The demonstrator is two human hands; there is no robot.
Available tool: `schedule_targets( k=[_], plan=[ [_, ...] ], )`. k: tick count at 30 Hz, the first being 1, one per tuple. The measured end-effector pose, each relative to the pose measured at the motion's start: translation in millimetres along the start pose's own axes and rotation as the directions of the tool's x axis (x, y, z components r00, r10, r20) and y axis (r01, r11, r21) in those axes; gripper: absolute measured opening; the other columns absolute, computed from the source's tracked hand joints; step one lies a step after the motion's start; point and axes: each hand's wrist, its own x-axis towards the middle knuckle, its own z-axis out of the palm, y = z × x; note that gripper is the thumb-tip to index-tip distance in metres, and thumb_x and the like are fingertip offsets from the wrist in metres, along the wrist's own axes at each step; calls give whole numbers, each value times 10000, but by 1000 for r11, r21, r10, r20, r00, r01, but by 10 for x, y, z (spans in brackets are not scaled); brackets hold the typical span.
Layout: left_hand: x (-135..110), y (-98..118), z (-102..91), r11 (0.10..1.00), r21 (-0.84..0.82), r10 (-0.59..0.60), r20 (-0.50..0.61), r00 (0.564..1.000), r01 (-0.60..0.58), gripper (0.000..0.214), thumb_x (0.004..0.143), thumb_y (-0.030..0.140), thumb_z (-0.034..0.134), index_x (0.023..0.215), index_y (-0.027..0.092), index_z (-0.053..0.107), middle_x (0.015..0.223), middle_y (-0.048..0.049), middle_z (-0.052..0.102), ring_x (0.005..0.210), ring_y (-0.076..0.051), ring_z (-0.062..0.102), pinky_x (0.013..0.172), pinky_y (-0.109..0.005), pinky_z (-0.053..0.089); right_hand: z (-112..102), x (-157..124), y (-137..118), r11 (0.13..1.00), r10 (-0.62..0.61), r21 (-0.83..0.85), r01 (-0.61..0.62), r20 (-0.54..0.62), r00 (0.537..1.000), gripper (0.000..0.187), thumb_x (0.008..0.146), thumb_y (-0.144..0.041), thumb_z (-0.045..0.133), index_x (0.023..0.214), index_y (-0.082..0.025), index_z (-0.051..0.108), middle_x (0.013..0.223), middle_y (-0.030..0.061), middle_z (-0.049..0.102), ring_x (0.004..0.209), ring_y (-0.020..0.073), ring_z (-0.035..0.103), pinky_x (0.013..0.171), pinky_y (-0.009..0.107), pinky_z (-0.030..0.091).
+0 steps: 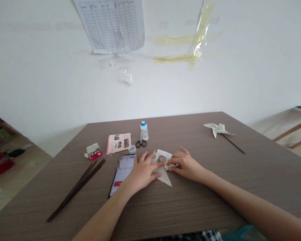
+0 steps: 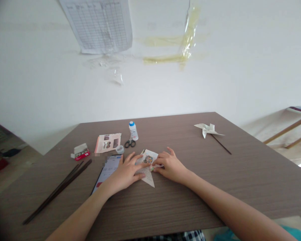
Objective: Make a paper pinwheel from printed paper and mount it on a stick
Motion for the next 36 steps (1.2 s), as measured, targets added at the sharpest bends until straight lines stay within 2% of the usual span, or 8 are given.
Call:
schedule_targets(
  k=[4,8,15,20,25,29,32,36],
  plan=[
    [14,-25,23,1000,-21,7,-28,1000,-8,562,1240,365,863,1775,532,820,2077,-103,547,1963,-577,401,1514,-1013,254,24,-5,34,1000,4,-7,-4,2,1000,158,1131,-336,918,1151,-452,1023,1137,59,963,1198,369,939,1459,703,565],
    [-13,0,11,1000,8,11,-44,999,-11,545,1259,348,835,1784,498,823,2067,-114,560,1954,-589,410,1528,-998,251,61,-4,73,1000,-5,13,5,10,1000,170,1118,-299,930,1196,-420,1022,1150,72,968,1214,375,944,1490,785,497],
    [-49,38,-24,999,50,-1,-34,999,3,586,1245,322,859,1795,516,808,2060,-87,578,1962,-587,392,1543,-994,219,33,9,26,1000,7,8,-7,26,1000,215,1113,-260,926,1221,-414,1030,1158,76,978,1209,396,959,1495,845,486],
    [-43,-11,15,999,54,11,-24,1000,-9,598,1277,366,814,1853,509,745,2084,-92,541,1972,-561,385,1532,-998,253,23,-3,11,1000,1,8,-1,-1,1000,234,1119,-258,934,1199,-456,1028,1162,60,979,1233,380,957,1520,744,503],
    [-11,-60,99,999,51,23,-72,997,-19,658,1253,333,842,1882,475,712,2057,-124,577,1938,-578,447,1511,-997,323,71,4,83,999,-15,32,14,18,1000,164,1144,-326,906,1220,-410,1025,1164,69,971,1224,392,940,1499,827,485],
    [-2,-69,140,999,46,26,-93,995,-22,709,1245,299,842,1919,443,676,2054,-137,580,1931,-591,452,1515,-999,314,70,6,101,999,-11,36,10,24,1000,148,1163,-375,897,1207,-430,1027,1168,65,970,1231,402,941,1505,792,504],
    [-1,-73,149,999,39,29,-87,996,-26,673,1249,307,837,1898,423,706,2053,-143,580,1936,-599,438,1516,-1012,281,44,-3,83,999,-21,36,20,17,1000,163,1162,-367,898,1214,-455,1025,1181,66,977,1239,402,943,1508,778,508],
    [15,-79,129,1000,14,12,-100,995,-11,597,1223,334,885,1801,460,803,2029,-112,618,1934,-601,443,1521,-1006,275,20,-7,51,999,-4,39,3,28,1000,169,1165,-364,900,1194,-470,1029,1186,76,973,1252,405,937,1514,769,495]
  ],
)
